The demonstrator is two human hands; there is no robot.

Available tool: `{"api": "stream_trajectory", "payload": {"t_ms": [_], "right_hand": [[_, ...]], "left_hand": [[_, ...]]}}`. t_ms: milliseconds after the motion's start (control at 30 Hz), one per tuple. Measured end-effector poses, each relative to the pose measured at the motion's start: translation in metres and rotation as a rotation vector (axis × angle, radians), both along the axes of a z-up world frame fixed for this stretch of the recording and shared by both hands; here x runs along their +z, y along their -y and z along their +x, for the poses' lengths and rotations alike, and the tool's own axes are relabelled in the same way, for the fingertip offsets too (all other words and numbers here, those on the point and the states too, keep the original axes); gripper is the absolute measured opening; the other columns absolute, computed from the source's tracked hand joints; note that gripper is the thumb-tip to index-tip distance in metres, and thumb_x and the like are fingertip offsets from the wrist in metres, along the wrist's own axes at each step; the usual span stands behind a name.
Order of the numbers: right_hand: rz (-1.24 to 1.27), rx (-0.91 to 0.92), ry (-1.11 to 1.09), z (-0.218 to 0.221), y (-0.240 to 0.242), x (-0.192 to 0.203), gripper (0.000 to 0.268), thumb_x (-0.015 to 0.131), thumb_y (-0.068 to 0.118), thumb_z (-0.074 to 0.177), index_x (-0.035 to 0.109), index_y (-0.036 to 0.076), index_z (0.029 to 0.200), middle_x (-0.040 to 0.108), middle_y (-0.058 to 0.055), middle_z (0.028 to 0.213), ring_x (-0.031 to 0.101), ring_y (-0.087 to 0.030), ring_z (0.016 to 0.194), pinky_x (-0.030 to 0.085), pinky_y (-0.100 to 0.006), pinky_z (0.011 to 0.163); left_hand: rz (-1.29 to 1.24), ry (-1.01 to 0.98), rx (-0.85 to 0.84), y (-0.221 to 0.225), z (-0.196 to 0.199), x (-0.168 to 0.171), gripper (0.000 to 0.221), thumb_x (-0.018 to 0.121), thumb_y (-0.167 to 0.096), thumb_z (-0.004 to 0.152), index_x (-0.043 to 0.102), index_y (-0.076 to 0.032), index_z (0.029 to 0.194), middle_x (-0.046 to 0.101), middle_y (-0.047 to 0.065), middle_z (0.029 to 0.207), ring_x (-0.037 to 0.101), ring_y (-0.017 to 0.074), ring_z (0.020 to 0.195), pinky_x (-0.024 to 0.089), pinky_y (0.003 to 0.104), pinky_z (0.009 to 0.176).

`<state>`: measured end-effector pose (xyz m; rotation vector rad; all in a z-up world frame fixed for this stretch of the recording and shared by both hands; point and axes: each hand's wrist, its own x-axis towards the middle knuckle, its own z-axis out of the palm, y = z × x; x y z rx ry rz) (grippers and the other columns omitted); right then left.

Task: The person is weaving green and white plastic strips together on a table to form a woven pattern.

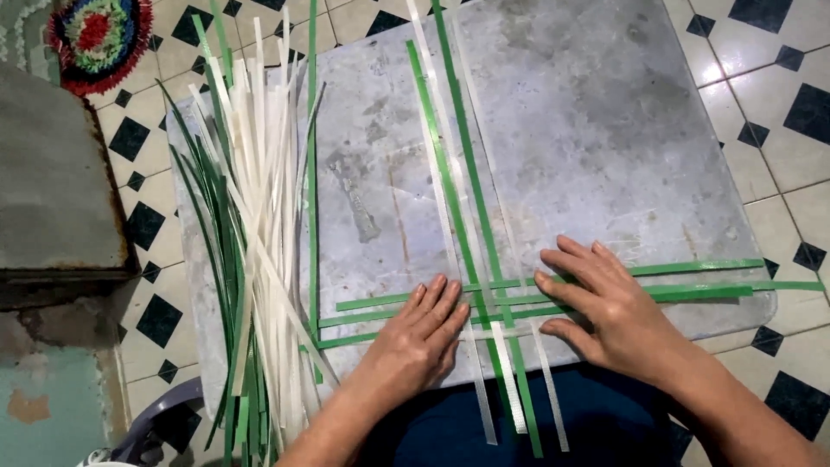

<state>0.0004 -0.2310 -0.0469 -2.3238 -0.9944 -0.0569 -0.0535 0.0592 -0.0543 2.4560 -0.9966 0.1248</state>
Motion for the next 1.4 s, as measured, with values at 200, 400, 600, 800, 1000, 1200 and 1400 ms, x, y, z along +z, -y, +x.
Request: {"api": "stream_trajectory", "payload": {"t_ms": [200, 400, 600, 800, 1000, 1200, 1400], "right_hand": [[0.027, -0.022, 0.018, -0.004, 0.001, -0.011, 0.059, 0.078, 0.03, 0.075, 0.058, 0.011, 0.127, 0.052, -0.017, 0.141, 0.044, -0.038, 0.138, 0.033, -0.063, 0.111], [0.03, -0.017, 0.033, -0.005, 0.0, -0.008, 0.056, 0.075, 0.029, 0.078, 0.058, 0.01, 0.128, 0.052, -0.016, 0.141, 0.044, -0.038, 0.138, 0.033, -0.061, 0.112], [0.049, -0.021, 0.057, -0.008, 0.001, -0.013, 0.057, 0.073, 0.03, 0.081, 0.054, 0.013, 0.132, 0.052, -0.016, 0.142, 0.043, -0.038, 0.139, 0.033, -0.062, 0.111], [0.046, -0.002, 0.061, -0.006, 0.001, -0.012, 0.057, 0.075, 0.028, 0.08, 0.055, 0.011, 0.131, 0.051, -0.017, 0.142, 0.044, -0.038, 0.138, 0.033, -0.062, 0.11], [0.04, 0.014, 0.031, -0.003, -0.001, -0.008, 0.055, 0.073, 0.031, 0.081, 0.056, 0.009, 0.129, 0.052, -0.017, 0.141, 0.044, -0.037, 0.138, 0.034, -0.06, 0.11], [-0.009, -0.008, -0.035, -0.004, -0.002, -0.004, 0.056, 0.07, 0.033, 0.083, 0.053, 0.005, 0.129, 0.05, -0.016, 0.142, 0.04, -0.035, 0.14, 0.031, -0.058, 0.111], [-0.036, 0.005, -0.049, -0.001, -0.002, 0.0, 0.062, 0.066, 0.036, 0.085, 0.048, 0.004, 0.135, 0.05, -0.016, 0.142, 0.039, -0.035, 0.14, 0.028, -0.057, 0.113]], "left_hand": [[-0.059, -0.11, 0.008, -0.003, -0.003, -0.005, 0.054, 0.066, 0.005, 0.087, 0.046, 0.006, 0.137, 0.041, 0.029, 0.145, 0.034, 0.0462, 0.139, 0.028, 0.056, 0.116], [-0.039, -0.239, 0.047, 0.001, 0.0, 0.022, 0.054, 0.06, 0.003, 0.086, 0.046, 0.005, 0.138, 0.041, 0.026, 0.147, 0.031, 0.0429, 0.141, 0.026, 0.054, 0.116], [-0.012, -0.115, 0.224, 0.04, -0.008, 0.036, 0.059, 0.056, -0.029, 0.088, 0.046, 0.0, 0.138, 0.038, 0.024, 0.149, 0.03, 0.0421, 0.143, 0.024, 0.058, 0.117], [0.131, -0.108, 0.224, 0.055, -0.003, 0.01, 0.095, 0.054, -0.061, 0.09, 0.019, 0.001, 0.153, 0.017, 0.019, 0.16, 0.012, 0.0372, 0.15, 0.017, 0.054, 0.118], [0.146, -0.133, 0.23, 0.054, -0.005, 0.013, 0.09, 0.053, -0.057, 0.093, 0.018, -0.002, 0.154, 0.017, 0.017, 0.161, 0.014, 0.0347, 0.15, 0.015, 0.053, 0.119], [0.062, -0.173, 0.318, 0.067, -0.005, 0.025, 0.086, 0.053, -0.065, 0.088, 0.022, -0.021, 0.155, 0.024, 0.016, 0.16, 0.021, 0.0378, 0.148, 0.018, 0.059, 0.114], [0.11, -0.16, 0.364, 0.075, -0.004, 0.022, 0.092, 0.054, -0.074, 0.082, 0.024, -0.027, 0.155, 0.022, 0.017, 0.16, 0.018, 0.0401, 0.148, 0.018, 0.064, 0.111]]}}
